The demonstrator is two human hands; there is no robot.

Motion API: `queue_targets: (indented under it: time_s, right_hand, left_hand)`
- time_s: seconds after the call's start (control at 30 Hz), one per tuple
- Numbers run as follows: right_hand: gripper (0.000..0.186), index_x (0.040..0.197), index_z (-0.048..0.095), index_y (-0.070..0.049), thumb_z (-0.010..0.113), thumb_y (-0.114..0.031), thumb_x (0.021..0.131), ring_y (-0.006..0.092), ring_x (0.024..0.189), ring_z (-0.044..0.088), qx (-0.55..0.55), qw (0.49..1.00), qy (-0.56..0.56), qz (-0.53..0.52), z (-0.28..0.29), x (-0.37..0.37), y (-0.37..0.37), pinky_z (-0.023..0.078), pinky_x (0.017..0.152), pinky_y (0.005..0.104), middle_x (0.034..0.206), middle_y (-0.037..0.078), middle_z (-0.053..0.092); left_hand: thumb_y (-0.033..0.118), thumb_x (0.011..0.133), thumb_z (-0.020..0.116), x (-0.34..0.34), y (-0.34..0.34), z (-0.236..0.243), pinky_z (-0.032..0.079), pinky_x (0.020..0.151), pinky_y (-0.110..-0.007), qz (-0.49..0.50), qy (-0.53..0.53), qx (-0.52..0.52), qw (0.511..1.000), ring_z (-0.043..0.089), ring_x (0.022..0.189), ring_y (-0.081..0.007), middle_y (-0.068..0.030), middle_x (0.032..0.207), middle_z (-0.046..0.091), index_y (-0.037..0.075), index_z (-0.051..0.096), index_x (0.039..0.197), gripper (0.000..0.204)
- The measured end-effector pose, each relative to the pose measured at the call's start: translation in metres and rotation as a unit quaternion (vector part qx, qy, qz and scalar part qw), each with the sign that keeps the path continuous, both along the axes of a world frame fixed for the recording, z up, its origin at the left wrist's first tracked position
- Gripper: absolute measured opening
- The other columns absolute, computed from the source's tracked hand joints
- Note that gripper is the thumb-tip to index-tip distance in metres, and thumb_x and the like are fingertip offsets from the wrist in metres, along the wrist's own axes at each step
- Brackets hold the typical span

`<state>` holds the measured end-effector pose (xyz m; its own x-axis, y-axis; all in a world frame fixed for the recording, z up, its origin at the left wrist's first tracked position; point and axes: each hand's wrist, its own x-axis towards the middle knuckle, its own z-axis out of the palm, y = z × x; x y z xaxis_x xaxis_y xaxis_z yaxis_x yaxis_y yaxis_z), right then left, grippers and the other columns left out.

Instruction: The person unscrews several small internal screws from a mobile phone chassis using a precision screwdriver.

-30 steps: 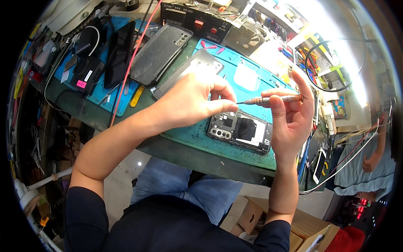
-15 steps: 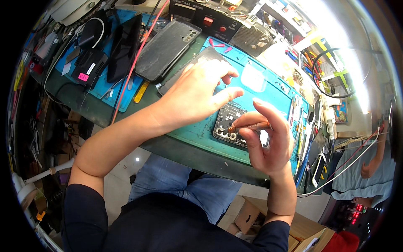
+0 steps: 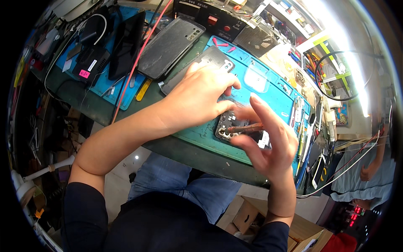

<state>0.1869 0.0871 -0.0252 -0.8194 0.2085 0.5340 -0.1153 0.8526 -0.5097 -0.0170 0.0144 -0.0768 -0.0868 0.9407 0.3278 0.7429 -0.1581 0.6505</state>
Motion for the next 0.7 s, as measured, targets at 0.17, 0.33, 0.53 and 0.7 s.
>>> queue_targets:
  time_s: [0.17,0.33,0.53,0.7]
  right_hand:
    - [0.061,0.146,0.058,0.005,0.079,0.003,0.089,0.0264,0.091,0.078,-0.046,0.998,-0.032,-0.015,0.005,0.003,-0.003,0.063,0.079,0.0335,0.122,0.02,0.076]
    - [0.059,0.147,0.057,0.006,0.077,0.004,0.092,0.0241,0.087,0.078,-0.125,0.992,0.005,-0.028,-0.001,-0.006,-0.011,0.062,0.079,0.0337,0.112,0.021,0.077]
    - [0.058,0.144,0.059,0.005,0.079,0.003,0.09,0.0221,0.085,0.077,-0.054,0.997,-0.022,-0.05,0.005,-0.005,-0.012,0.062,0.077,0.0329,0.114,0.02,0.077]
    - [0.06,0.141,0.063,0.003,0.084,0.0,0.085,0.0209,0.083,0.076,-0.047,0.997,-0.02,-0.059,0.003,-0.003,-0.012,0.062,0.074,0.0315,0.118,0.018,0.076]
  left_hand:
    - [0.024,0.091,0.077,-0.001,-0.002,0.004,0.041,0.101,-0.045,-0.019,-0.005,-0.029,0.999,0.068,0.105,-0.0257,-0.0053,0.105,0.074,0.01,0.073,0.116,0.029]
    - [0.022,0.09,0.077,0.0,0.0,0.006,0.04,0.099,-0.045,-0.024,0.009,-0.037,0.999,0.069,0.102,-0.027,-0.0067,0.101,0.075,0.008,0.074,0.112,0.025]
    - [0.016,0.086,0.077,0.0,-0.001,-0.003,0.04,0.094,-0.045,-0.018,-0.028,0.029,0.999,0.07,0.095,-0.0284,-0.0084,0.089,0.075,0.004,0.075,0.107,0.024]
    - [0.02,0.091,0.076,-0.001,-0.002,0.002,0.039,0.104,-0.045,-0.023,-0.009,-0.03,0.999,0.067,0.112,-0.0263,-0.0075,0.108,0.075,0.01,0.073,0.112,0.024]
